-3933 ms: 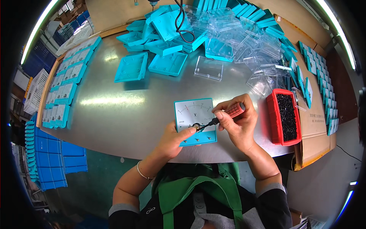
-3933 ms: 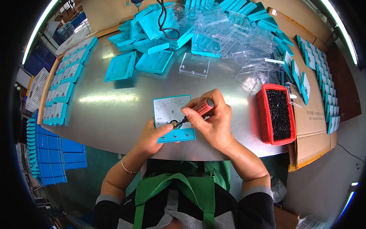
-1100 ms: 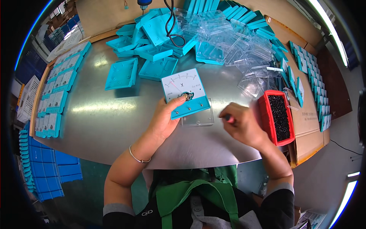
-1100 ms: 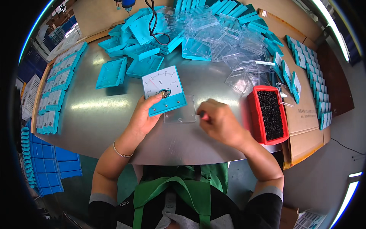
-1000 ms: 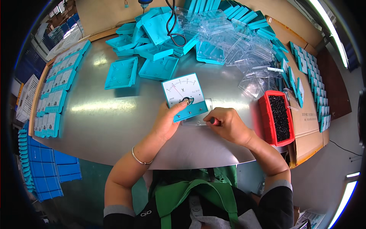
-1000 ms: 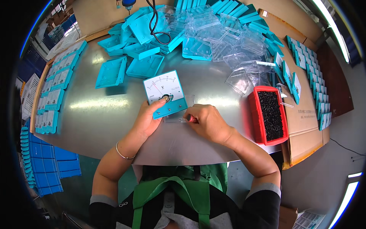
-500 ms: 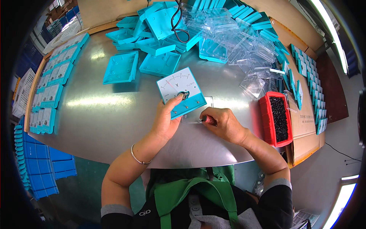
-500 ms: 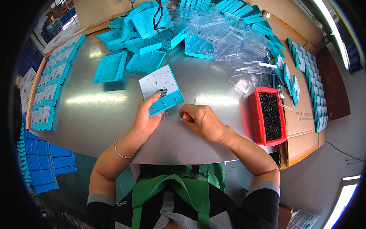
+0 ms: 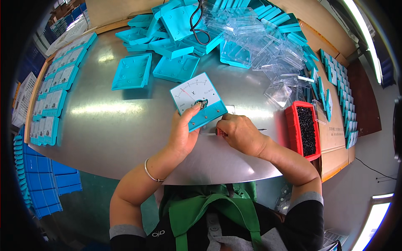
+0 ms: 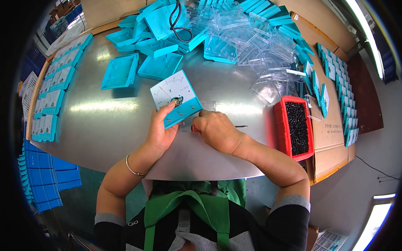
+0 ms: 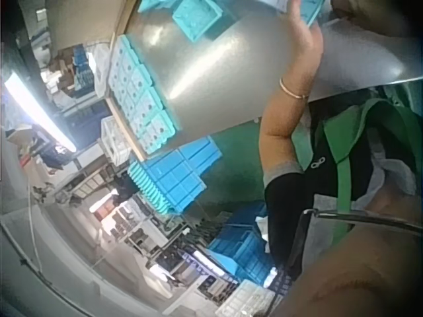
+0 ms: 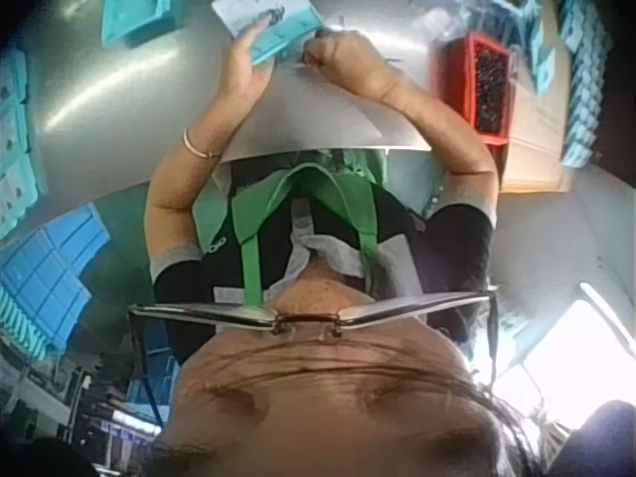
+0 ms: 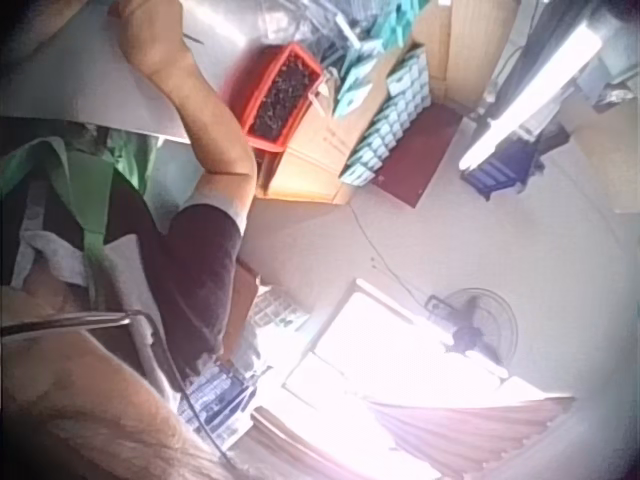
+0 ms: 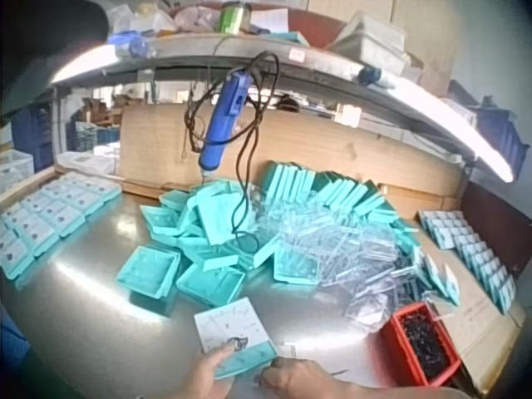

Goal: The person assembles small teal-colored electronic devices at a workstation. They use a screwdriver to tighten screws on the internal mechanism, place a clear plastic cover over the face, and then close the teal casing. The completed units are stacked on the table.

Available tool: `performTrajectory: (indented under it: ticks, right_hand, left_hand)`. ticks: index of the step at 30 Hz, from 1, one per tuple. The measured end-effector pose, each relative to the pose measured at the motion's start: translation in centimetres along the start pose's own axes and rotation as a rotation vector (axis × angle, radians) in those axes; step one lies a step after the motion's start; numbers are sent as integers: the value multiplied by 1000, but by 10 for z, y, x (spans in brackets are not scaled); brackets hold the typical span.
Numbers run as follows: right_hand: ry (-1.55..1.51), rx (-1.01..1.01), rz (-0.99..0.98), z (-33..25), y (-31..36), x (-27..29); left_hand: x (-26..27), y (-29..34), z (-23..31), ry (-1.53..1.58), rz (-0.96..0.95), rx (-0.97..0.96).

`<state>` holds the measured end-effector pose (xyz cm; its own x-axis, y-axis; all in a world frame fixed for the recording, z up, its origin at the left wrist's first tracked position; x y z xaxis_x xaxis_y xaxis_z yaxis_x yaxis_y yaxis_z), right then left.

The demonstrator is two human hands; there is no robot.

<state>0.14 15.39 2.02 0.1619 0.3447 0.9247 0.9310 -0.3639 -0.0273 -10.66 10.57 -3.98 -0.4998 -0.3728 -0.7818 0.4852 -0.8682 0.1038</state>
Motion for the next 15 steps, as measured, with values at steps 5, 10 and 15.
performTrajectory:
  ticks: [5, 10, 15]
  right_hand:
    - [-82, -34, -102, 2, -8, 6]
    - [125, 57, -207, -4, -11, -1]
    - [131, -12, -427, 4, -36, -6]
  left_hand:
    - [-2, 0, 0, 32, 0, -7]
    - [-1, 0, -1, 39, 15, -17]
    - [10, -4, -6, 125, 10, -17]
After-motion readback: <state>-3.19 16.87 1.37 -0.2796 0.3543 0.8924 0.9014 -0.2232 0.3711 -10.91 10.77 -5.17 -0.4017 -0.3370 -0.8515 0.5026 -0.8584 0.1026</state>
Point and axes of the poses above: each hand's wrist, its own y-axis away from the middle knuckle, its own x-axis out of the back of the hand, z = x × y, the point moved 8 cm from there along -y, towards the middle knuckle, and after that the axes turned 5 degrees about -x, right-handed, at the moved point
